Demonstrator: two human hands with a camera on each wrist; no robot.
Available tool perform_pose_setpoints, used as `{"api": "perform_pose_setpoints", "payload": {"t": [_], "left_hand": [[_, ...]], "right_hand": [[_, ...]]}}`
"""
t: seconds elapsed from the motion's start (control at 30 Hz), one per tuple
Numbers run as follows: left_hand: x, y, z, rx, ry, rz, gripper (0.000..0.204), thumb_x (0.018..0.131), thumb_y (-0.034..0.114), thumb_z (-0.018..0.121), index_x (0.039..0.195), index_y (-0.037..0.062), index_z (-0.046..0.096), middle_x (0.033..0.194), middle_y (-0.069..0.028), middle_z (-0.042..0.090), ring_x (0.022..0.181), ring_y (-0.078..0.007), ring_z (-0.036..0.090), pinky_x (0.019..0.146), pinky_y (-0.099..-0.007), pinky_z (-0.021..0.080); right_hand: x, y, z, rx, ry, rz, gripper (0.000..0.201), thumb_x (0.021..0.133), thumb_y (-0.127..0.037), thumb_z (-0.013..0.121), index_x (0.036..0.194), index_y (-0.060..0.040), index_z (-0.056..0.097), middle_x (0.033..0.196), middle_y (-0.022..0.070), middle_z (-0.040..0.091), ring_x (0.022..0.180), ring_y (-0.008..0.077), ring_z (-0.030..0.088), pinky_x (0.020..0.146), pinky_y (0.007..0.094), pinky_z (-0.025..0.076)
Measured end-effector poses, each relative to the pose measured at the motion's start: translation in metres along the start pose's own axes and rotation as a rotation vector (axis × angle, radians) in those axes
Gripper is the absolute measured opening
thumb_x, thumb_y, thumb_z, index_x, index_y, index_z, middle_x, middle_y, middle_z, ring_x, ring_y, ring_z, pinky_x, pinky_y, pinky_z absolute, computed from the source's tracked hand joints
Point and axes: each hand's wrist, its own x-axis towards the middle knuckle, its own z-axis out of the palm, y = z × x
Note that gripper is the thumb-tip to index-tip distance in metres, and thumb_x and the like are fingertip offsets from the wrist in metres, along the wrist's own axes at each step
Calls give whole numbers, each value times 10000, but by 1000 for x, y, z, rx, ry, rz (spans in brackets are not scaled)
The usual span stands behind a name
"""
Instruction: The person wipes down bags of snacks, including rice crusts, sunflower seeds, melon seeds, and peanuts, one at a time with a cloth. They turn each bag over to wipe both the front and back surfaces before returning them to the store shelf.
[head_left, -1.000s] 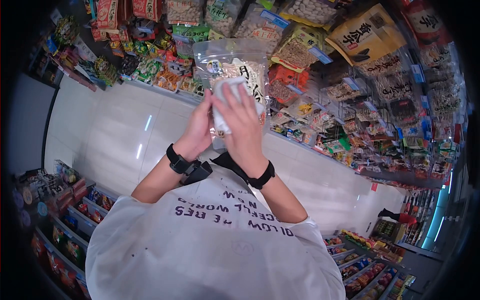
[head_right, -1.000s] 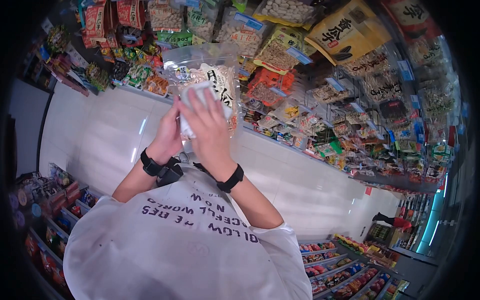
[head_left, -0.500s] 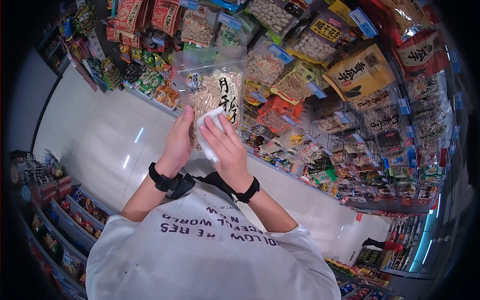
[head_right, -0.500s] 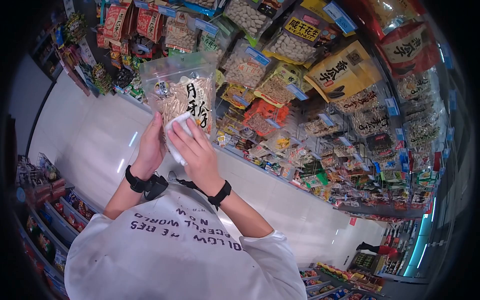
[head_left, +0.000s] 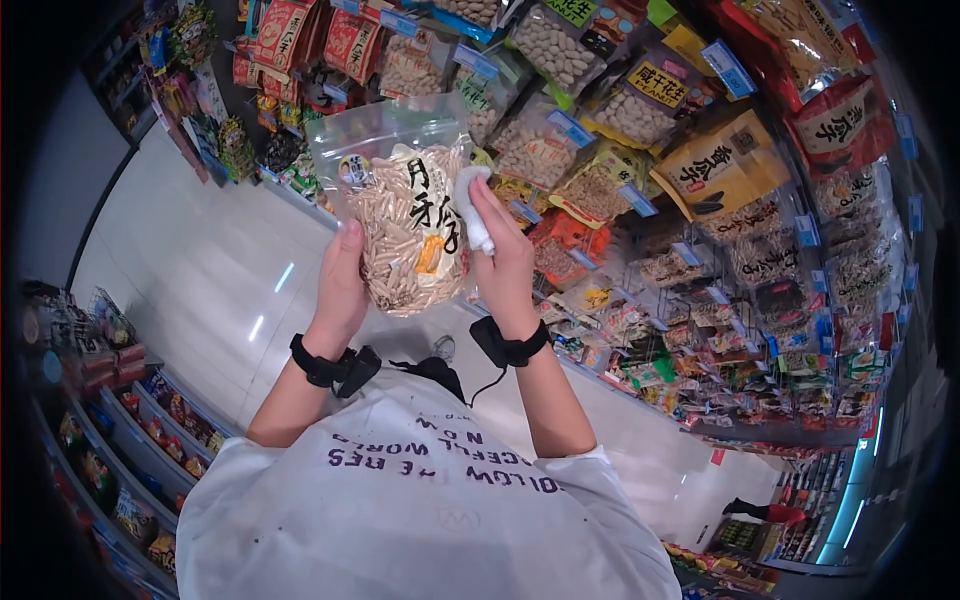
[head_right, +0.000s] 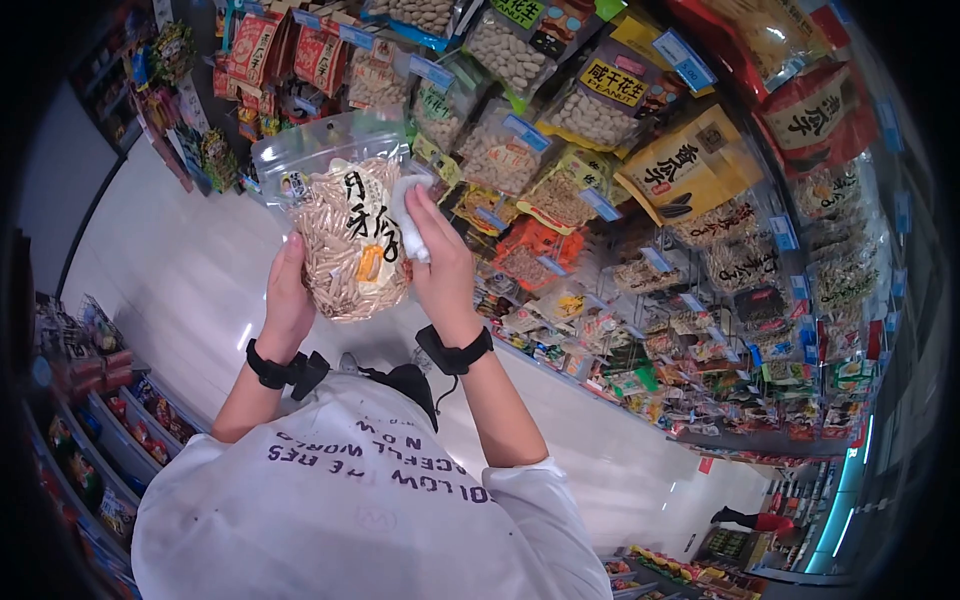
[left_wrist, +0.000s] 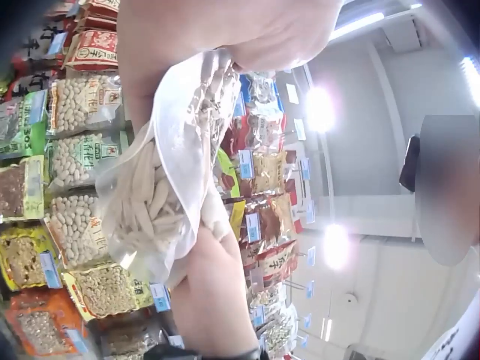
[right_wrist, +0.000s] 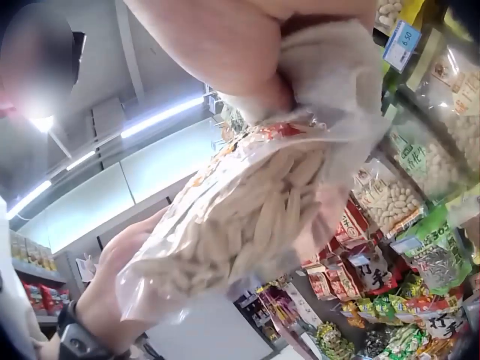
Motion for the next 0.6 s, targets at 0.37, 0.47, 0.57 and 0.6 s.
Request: {"api": "perform_pose_setpoints", "payload": {"t": [0.37,0.47,0.57,0.6], "left_hand": [[14,4,-10,-320,126,-167,478,1058,360,370,1367,6,455,1328,-114,561,1194,-218,568,1033,-375,457],[12,4,-1,-189,31,-145,483,1050,378,405,1328,-7,492,1259,-106,603,1116,-176,607,972,-328,487],[5,7,5,-142,-61,-176,498,1048,389,408,1322,-19,494,1243,-111,609,1102,-164,613,961,-314,490],[3,9,7,-130,-99,-196,503,1048,391,409,1321,-23,493,1243,-111,609,1102,-162,613,960,-312,490]], "right_hand": [[-64,-27,9,-352,-44,-65,590,774,91,573,1324,-122,585,1383,87,557,1290,388,477,1070,447,382],[-55,-21,5,-399,29,-33,587,775,79,583,1332,-105,570,1380,103,558,1316,403,446,1110,470,324],[-41,-20,-6,-346,116,-65,654,719,132,530,1343,-63,547,1370,120,566,1348,398,416,1122,466,316],[-36,-20,-8,-345,116,-60,654,719,132,530,1343,-63,547,1370,120,566,1348,398,416,1122,466,316]]}}
